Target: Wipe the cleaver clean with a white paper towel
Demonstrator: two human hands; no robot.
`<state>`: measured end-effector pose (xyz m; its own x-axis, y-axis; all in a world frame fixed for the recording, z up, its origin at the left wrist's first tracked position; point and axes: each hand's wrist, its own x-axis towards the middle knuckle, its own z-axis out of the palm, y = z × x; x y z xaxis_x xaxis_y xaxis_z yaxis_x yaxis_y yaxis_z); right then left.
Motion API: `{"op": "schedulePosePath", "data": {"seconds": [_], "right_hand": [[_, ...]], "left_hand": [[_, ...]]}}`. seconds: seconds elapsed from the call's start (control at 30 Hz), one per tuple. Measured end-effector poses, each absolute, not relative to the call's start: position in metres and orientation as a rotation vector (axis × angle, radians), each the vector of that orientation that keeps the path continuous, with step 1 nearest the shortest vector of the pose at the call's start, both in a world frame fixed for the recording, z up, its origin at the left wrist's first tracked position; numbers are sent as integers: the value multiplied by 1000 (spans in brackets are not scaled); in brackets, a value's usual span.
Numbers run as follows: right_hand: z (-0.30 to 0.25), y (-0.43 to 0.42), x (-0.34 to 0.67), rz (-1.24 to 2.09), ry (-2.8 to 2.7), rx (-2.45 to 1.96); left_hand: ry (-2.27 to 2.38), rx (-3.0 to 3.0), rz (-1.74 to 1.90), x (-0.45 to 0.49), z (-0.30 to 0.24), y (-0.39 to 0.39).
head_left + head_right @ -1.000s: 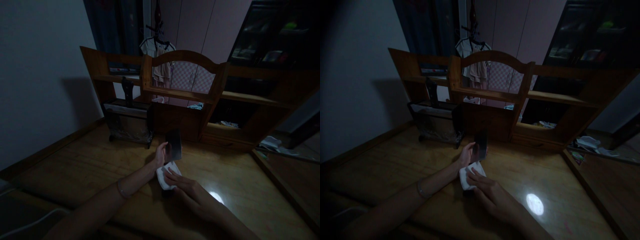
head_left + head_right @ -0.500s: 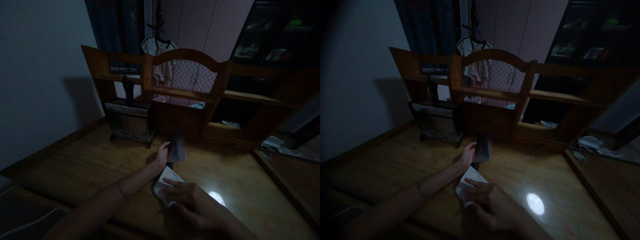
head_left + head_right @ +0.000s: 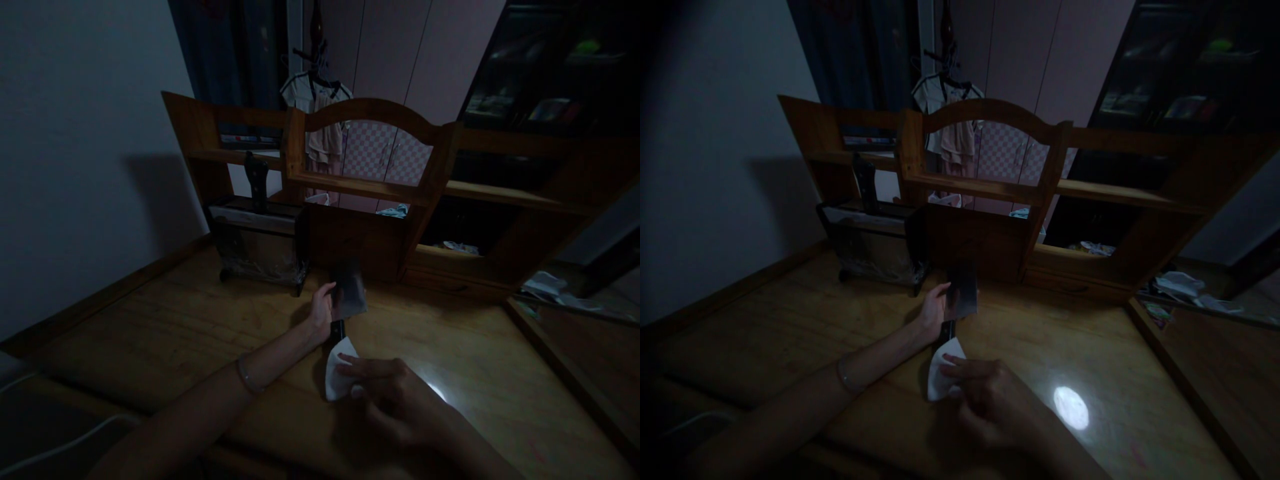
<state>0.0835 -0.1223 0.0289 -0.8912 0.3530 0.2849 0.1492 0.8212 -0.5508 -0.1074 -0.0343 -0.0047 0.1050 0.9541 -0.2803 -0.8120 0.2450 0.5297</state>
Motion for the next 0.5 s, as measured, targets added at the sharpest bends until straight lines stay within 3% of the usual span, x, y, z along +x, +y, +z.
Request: {"op": "schedulePosePath", "data": {"seconds": [0.5], "right_hand": [[23,-124,88,571,-2491,-517]], "left_hand": [[474,279,1308,-114,-18,-29]]}}
